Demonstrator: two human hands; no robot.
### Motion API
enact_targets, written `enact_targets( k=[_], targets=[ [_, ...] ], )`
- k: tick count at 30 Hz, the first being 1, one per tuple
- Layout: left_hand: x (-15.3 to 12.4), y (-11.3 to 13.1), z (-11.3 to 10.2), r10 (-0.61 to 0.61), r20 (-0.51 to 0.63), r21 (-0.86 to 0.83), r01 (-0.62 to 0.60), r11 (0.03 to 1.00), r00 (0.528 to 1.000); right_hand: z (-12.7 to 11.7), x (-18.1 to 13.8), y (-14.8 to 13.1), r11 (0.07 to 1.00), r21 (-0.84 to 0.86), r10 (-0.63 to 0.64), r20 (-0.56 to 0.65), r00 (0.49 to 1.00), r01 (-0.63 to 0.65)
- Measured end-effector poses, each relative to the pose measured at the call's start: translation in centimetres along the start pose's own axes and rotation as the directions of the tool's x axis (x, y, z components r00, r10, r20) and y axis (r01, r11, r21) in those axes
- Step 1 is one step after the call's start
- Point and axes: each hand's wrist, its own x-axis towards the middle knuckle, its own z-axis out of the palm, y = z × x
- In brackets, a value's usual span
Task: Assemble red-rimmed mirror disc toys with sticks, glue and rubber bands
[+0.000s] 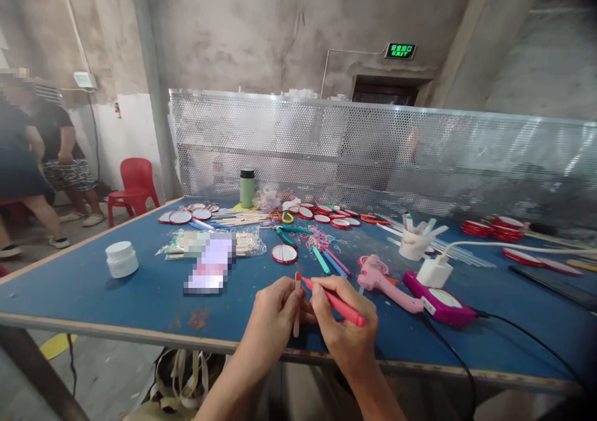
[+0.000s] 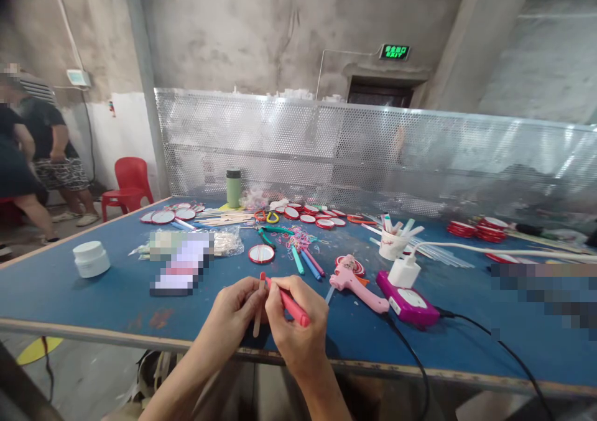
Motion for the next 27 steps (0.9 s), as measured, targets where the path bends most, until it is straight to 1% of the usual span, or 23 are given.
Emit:
enact_targets(
  k=[6,17,22,27],
  targets=[
    [0.10,0.20,-0.05,-0.005,0.003,-0.010,0.005,1.000,1.000,0.10,0.16,0.11,1.000,0.026,0.012,0.045,0.999,-0.013],
    [0.10,-0.07,-0.09,-0.014,0.013,-0.005,0.014,1.000,1.000,0.18,0.08,0.15,1.000,0.007,0.004,0.014,1.000,-0.004],
    [0.04,-0.03,-0.04,-0.026,0.018,-0.017,0.027,0.999,0.999,0.26,0.23,0.19,1.000,-0.001,-0.003,0.025,1.000,0.003],
    [0.13,0.17,-0.06,-0.018,0.002,0.017,0.018,1.000,1.000,0.32,0.39,0.29,1.000,-0.007,-0.026,0.041,0.999,0.026]
  ],
)
